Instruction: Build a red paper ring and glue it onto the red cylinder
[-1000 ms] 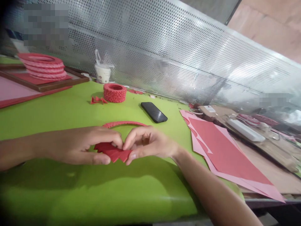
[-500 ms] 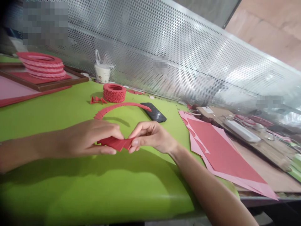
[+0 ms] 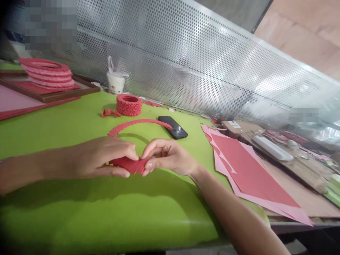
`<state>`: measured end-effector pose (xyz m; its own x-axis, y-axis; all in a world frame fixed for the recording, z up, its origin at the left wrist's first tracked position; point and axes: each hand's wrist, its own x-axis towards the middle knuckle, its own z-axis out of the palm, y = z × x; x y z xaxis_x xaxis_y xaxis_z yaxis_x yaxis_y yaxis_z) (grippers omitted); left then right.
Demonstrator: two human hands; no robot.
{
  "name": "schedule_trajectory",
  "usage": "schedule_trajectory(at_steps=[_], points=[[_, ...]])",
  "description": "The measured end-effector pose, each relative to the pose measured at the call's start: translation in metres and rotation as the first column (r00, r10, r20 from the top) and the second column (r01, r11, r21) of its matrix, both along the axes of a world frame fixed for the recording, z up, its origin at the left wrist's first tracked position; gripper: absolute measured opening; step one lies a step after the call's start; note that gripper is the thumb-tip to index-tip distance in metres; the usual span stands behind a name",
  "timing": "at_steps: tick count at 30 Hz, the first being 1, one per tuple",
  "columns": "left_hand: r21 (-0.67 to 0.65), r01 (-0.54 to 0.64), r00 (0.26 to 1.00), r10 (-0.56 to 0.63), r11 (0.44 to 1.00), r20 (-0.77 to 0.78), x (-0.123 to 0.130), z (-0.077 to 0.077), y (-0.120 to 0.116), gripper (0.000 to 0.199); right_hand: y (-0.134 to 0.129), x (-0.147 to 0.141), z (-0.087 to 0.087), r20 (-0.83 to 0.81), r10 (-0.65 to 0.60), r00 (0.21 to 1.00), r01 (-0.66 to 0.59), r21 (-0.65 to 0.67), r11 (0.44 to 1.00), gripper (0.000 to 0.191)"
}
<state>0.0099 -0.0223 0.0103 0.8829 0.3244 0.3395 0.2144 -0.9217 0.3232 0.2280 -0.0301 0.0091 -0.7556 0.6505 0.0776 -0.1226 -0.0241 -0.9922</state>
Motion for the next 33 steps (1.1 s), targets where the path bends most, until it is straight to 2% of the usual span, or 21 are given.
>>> schedule_trajectory(at_steps=[4,13,16,18,20,22,24,25,28,30,32,33], points=[[-0.017,-0.026,1.0,0.026,1.0,-0.009,0.001,0.001,0.0,0.015,0.0,0.001,-0.001,-0.016,-0.007,1.0,0.008,0.027,1.0,0.01],[-0.03,-0.087,0.991,0.083,0.996,-0.103,0.003,0.005,-0.003,0.017,0.0,0.002,-0.001,0.062,-0.017,0.998,0.014,0.052,0.999,0.009],[-0.035,-0.102,0.988,0.097,0.994,-0.122,0.003,0.004,-0.001,0.017,0.0,0.002,0.0,0.1,-0.042,0.994,0.031,0.114,0.993,0.01],[-0.018,-0.126,0.979,0.122,0.992,-0.164,0.002,0.002,0.001,0.018,0.0,0.002,0.001,0.182,-0.096,0.979,0.053,0.224,0.973,0.007],[0.004,-0.157,0.963,0.154,0.988,-0.221,0.002,-0.002,0.004,0.018,0.0,0.002,0.002,0.319,-0.228,0.92,0.067,0.445,0.893,0.005],[0.004,-0.178,0.949,0.173,0.984,-0.264,0.002,-0.005,0.007,0.016,0.0,0.003,0.004,0.434,-0.397,0.808,0.0,0.675,0.738,0.008],[-0.014,-0.199,0.939,0.187,0.98,-0.288,0.001,-0.005,0.009,0.018,0.001,0.003,0.004,0.479,-0.505,0.718,-0.096,0.787,0.609,0.013],[-0.025,-0.215,0.934,0.198,0.976,-0.296,0.0,-0.005,0.011,0.022,0.002,0.003,0.004,0.488,-0.524,0.698,-0.128,0.805,0.579,0.015],[-0.066,-0.305,0.917,0.274,0.95,-0.291,-0.005,-0.006,0.024,0.037,0.005,0.004,0.003,0.492,-0.544,0.68,-0.153,0.82,0.551,0.019],[-0.072,-0.433,0.88,0.405,0.898,-0.247,-0.012,-0.009,0.042,0.039,0.007,0.006,0.002,0.496,-0.556,0.667,-0.159,0.824,0.544,0.02],[-0.005,-0.615,0.777,0.605,0.789,-0.174,-0.023,-0.015,0.064,0.035,0.009,0.008,0.002,0.501,-0.566,0.655,-0.162,0.824,0.543,0.019],[0.014,-0.701,0.709,0.699,0.713,-0.095,-0.029,-0.018,0.074,0.034,0.01,0.008,0.002,0.501,-0.574,0.648,-0.163,0.827,0.539,0.019]])
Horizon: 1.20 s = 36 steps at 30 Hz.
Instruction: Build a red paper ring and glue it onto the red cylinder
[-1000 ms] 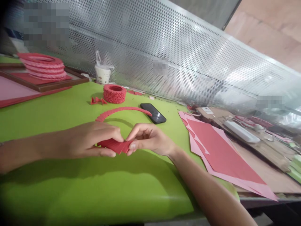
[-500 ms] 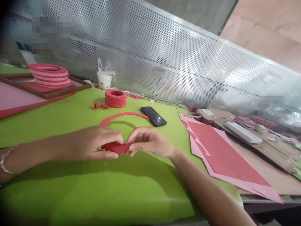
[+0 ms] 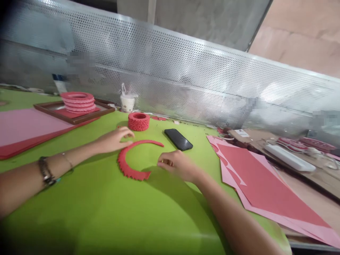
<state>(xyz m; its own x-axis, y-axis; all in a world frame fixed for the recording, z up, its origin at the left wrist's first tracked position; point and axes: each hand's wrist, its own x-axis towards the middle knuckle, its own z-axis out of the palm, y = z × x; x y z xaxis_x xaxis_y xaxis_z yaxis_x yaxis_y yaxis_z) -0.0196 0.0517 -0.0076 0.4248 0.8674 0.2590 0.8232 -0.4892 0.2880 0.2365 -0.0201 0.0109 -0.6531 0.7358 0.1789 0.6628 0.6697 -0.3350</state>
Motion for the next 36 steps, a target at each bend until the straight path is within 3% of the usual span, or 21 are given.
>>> schedule_trajectory(at_steps=[2,4,10,16,18,21,25,30,36], points=[[0.052,-0.223,0.974,0.22,0.974,0.056,-0.013,-0.005,0.017,0.039,0.001,0.001,0.0,0.011,-0.019,1.0,0.019,0.014,1.0,0.018],[0.034,-0.293,0.956,0.291,0.956,0.042,-0.025,-0.007,0.025,0.045,0.001,0.001,0.001,0.016,-0.046,0.999,0.045,0.026,0.999,0.018],[-0.003,-0.242,0.97,0.242,0.97,-0.006,-0.042,-0.01,0.03,0.031,0.001,-0.003,0.001,0.04,-0.104,0.994,0.103,0.043,0.994,0.016],[0.034,-0.253,0.962,0.248,0.967,0.114,-0.04,-0.004,0.025,0.026,0.005,0.001,0.0,0.029,-0.092,0.995,0.09,0.077,0.993,0.016],[-0.006,-0.194,0.953,0.19,0.981,0.234,-0.03,0.003,0.015,0.027,0.005,0.0,-0.001,0.017,-0.07,0.997,0.069,0.073,0.995,0.016],[-0.09,0.045,0.898,-0.001,0.995,0.441,-0.005,0.012,-0.007,0.031,0.0,-0.006,-0.003,-0.148,-0.066,0.987,0.079,0.088,0.993,0.015],[-0.142,0.328,0.813,-0.203,0.934,0.545,0.027,0.015,-0.038,0.029,-0.012,-0.02,-0.006,-0.426,0.0,0.905,0.07,0.147,0.987,0.035],[-0.174,0.443,0.722,-0.235,0.879,0.65,0.038,0.011,-0.052,0.023,-0.016,-0.03,-0.014,-0.411,0.113,0.905,-0.023,0.218,0.976,0.023],[-0.116,0.515,0.638,-0.289,0.849,0.714,0.039,0.015,-0.059,0.011,-0.014,-0.033,-0.019,-0.673,-0.044,0.738,0.068,0.009,0.998,0.025]])
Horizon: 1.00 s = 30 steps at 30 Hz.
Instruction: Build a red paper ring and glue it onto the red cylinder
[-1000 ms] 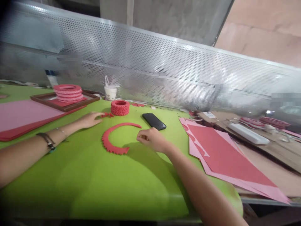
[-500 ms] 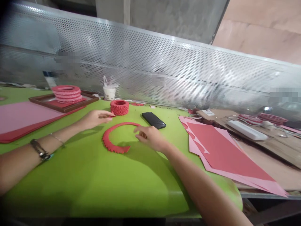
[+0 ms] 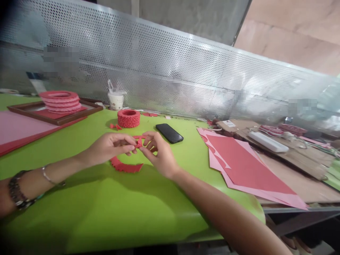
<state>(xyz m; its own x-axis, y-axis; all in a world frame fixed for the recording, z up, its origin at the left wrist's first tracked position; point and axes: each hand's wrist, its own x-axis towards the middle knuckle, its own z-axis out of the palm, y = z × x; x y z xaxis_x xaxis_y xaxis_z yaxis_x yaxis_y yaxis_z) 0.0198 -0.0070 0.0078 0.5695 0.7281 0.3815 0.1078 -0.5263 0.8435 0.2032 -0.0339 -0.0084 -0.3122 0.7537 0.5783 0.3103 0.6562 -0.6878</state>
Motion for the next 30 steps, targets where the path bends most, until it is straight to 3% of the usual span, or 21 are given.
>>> schedule_trajectory(at_steps=[5,11,14,17,21,24,30], points=[[0.011,0.018,1.0,-0.018,1.0,0.001,0.003,0.0,-0.007,0.009,-0.002,-0.002,0.001,-0.083,0.092,0.992,-0.102,-0.118,0.988,0.011],[0.129,0.014,1.0,-0.012,0.992,-0.016,0.005,-0.01,-0.006,0.014,-0.003,-0.001,0.006,-0.078,0.093,0.993,-0.099,-0.072,0.993,0.009],[0.207,0.009,0.991,0.02,0.978,-0.135,0.002,-0.008,-0.004,0.013,-0.002,0.0,0.007,-0.054,0.079,0.995,-0.082,-0.056,0.995,0.01],[0.299,0.103,0.922,0.022,0.949,-0.386,-0.005,-0.001,-0.002,0.014,0.0,0.004,0.009,-0.041,0.029,0.999,-0.031,-0.057,0.998,0.012],[0.222,0.253,0.76,-0.051,0.942,-0.648,-0.012,0.005,0.001,0.038,0.002,0.011,0.013,-0.021,-0.023,1.0,0.021,-0.061,0.998,0.008],[0.175,0.306,0.697,-0.095,0.936,-0.711,-0.01,0.001,0.002,0.04,0.001,0.012,0.016,-0.054,-0.037,0.998,0.034,-0.05,0.998,0.012],[0.236,0.364,0.699,-0.097,0.901,-0.708,-0.007,-0.002,0.004,0.016,-0.005,0.011,0.017,0.034,-0.008,0.999,0.006,0.05,0.999,0.011]])
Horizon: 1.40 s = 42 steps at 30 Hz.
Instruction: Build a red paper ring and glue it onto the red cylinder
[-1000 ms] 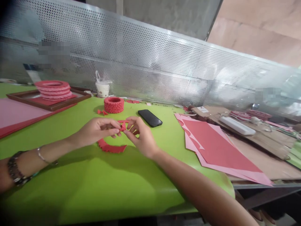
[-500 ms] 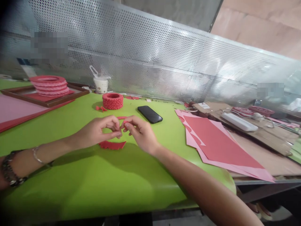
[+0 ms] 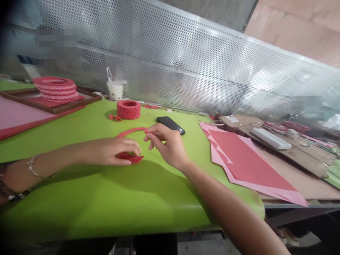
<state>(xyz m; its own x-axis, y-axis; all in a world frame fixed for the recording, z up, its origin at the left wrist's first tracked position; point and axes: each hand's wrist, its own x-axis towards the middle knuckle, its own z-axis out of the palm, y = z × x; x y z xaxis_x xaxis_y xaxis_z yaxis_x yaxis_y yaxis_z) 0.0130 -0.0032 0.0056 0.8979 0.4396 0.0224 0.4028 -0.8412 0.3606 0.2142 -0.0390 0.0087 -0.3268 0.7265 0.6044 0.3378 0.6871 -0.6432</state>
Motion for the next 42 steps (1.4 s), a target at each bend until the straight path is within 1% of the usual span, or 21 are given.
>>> schedule_trajectory(at_steps=[2,4,7,8,10,12,13,15,17,21,24,29,33,36,42], points=[[0.021,-0.032,0.999,0.033,0.999,-0.02,-0.002,0.003,-0.001,0.013,-0.002,0.0,0.0,0.054,-0.017,0.998,0.014,0.054,0.998,0.009],[0.013,-0.069,0.997,0.07,0.998,-0.012,-0.004,0.006,-0.004,0.011,-0.005,0.0,0.001,0.11,-0.064,0.992,0.052,0.111,0.992,0.008],[-0.038,-0.074,0.993,0.078,0.996,0.087,-0.007,0.011,-0.008,0.014,-0.01,-0.001,0.002,0.184,-0.155,0.971,0.114,0.218,0.969,0.011],[-0.057,-0.067,0.988,0.074,0.996,0.138,-0.007,0.012,-0.01,0.017,-0.012,-0.001,0.003,0.206,-0.169,0.964,0.11,0.27,0.957,0.011],[-0.102,-0.042,0.972,0.064,0.994,0.227,-0.007,0.013,-0.013,0.021,-0.017,-0.002,0.004,0.247,-0.153,0.957,0.049,0.383,0.922,0.01],[-0.16,-0.013,0.963,0.056,0.987,0.265,-0.005,0.014,-0.016,0.022,-0.022,-0.004,0.005,0.28,-0.119,0.953,-0.027,0.468,0.883,0.011],[-0.187,0.002,0.962,0.049,0.982,0.269,-0.005,0.013,-0.018,0.022,-0.024,-0.005,0.005,0.287,-0.107,0.952,-0.049,0.488,0.871,0.011],[-0.227,0.046,0.96,0.02,0.973,0.279,-0.003,0.013,-0.019,0.023,-0.027,-0.006,0.005,0.292,-0.102,0.951,-0.063,0.505,0.861,0.013],[-0.239,0.075,0.956,-0.002,0.968,0.293,-0.003,0.013,-0.02,0.023,-0.027,-0.007,0.007,0.296,-0.117,0.948,-0.057,0.52,0.852,0.015],[-0.232,0.082,0.946,-0.002,0.969,0.325,-0.006,0.013,-0.018,0.026,-0.026,-0.006,0.011,0.253,-0.126,0.959,-0.051,0.594,0.803,0.011],[-0.231,0.058,0.937,0.026,0.971,0.348,-0.009,0.014,-0.018,0.028,-0.025,-0.005,0.013,0.244,-0.133,0.961,-0.042,0.598,0.801,0.008],[-0.193,0.082,0.938,-0.011,0.978,0.346,-0.011,0.015,-0.018,0.026,-0.025,-0.004,0.012,0.305,-0.188,0.934,-0.042,0.613,0.789,0.009],[-0.177,0.091,0.939,-0.025,0.98,0.342,-0.01,0.014,-0.017,0.024,-0.024,-0.003,0.012,0.328,-0.173,0.929,-0.063,0.6,0.797,0.011],[-0.153,0.09,0.937,-0.032,0.984,0.349,-0.01,0.015,-0.018,0.024,-0.024,-0.002,0.012,0.341,-0.172,0.924,-0.079,0.611,0.787,0.011],[-0.112,0.083,0.936,-0.039,0.99,0.349,-0.009,0.015,-0.018,0.024,-0.025,-0.003,0.012,0.379,-0.201,0.903,-0.081,0.611,0.787,0.009]])
